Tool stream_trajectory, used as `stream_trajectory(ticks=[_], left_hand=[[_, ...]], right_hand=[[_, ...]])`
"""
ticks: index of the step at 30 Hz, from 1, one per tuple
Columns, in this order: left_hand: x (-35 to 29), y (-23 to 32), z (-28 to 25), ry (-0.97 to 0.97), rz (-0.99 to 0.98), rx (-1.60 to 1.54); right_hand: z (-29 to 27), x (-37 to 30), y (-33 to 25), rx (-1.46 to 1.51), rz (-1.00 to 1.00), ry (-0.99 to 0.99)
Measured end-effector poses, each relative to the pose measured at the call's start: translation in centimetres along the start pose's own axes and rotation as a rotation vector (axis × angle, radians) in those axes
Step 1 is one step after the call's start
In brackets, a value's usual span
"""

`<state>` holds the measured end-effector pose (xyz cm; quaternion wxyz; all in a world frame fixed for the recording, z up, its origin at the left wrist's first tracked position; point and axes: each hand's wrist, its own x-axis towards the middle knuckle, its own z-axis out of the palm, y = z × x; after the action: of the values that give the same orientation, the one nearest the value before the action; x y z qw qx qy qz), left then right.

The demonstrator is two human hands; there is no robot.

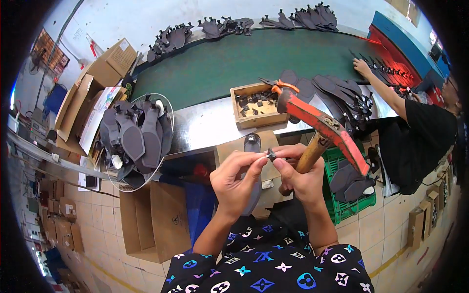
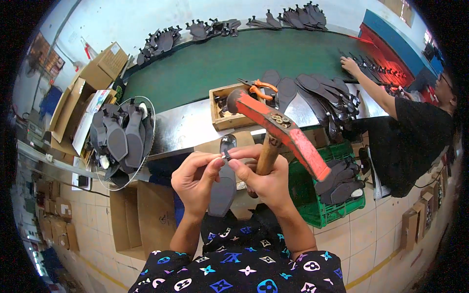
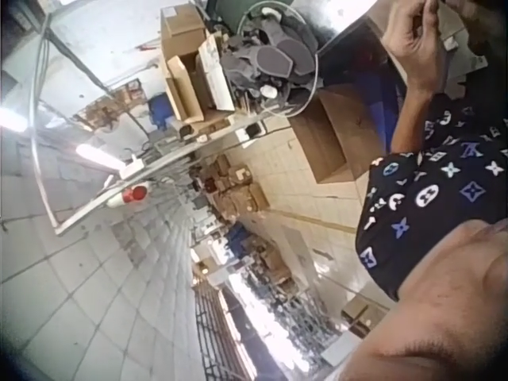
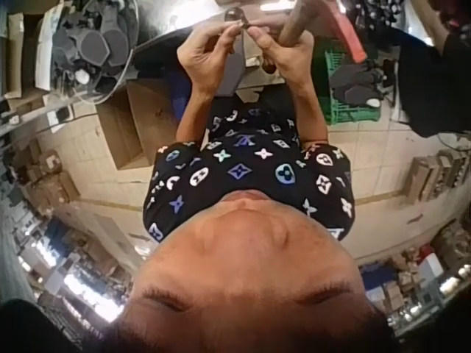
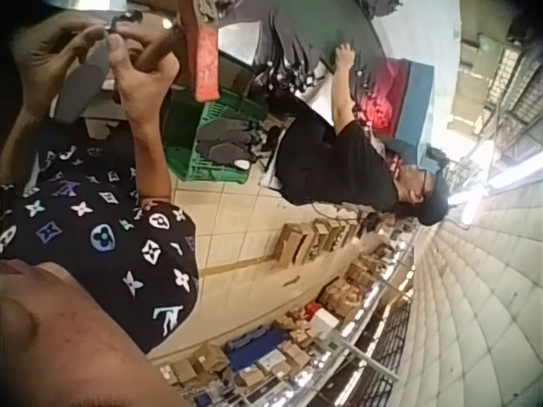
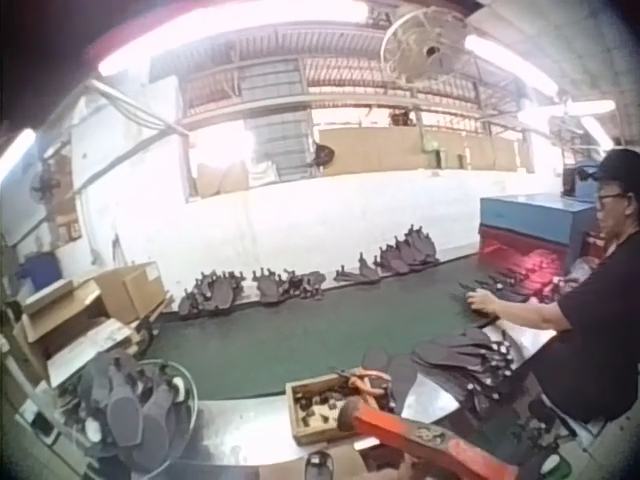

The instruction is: Hammering tacks into shoe sole components at a manufacturing station.

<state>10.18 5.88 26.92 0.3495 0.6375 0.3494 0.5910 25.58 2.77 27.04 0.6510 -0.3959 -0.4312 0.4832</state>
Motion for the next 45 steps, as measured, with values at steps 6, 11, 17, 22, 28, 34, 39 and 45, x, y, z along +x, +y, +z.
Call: stream_trajectory(ticks=[6, 11, 17, 22, 28, 34, 39, 45], left_hand=[[-0.5, -1.0, -0.3, -0.04, -0.037, -0.003], [1.3, -7.3, -1.4, -0.134, -0.146, 0.085], [3.2, -14.4, -1.6, -0.286, -0.002, 0.32], [1.6, -14.9, -2.4, -0.276, -0.122, 0.178], [0.9, -15.1, -3.3, -0.273, -0.179, 0.18], [0.8, -14.0, -3.2, -0.27, -0.191, 0.201], [0.6, -13.8, -3.3, -0.253, -0.099, 0.167], [0.7, -14.3, -3.1, -0.257, -0.215, 0.187]], right_hand=[[-0.5, 0.1, 1.4, -0.054, 0.054, 0.005], [-1.6, 2.2, 3.8, -0.134, -0.029, 0.018], [-2.7, 6.0, 6.9, -0.39, 0.083, -0.108], [-2.8, 7.4, 10.2, -0.369, 0.044, -0.201], [-2.3, 7.9, 9.9, -0.617, -0.099, -0.376], [-2.3, 7.2, 8.7, -0.788, -0.329, -0.49], [-1.9, 6.6, 8.4, -0.953, -0.343, -0.508], [-1.4, 5.2, 6.9, -0.775, -0.185, -0.359]])
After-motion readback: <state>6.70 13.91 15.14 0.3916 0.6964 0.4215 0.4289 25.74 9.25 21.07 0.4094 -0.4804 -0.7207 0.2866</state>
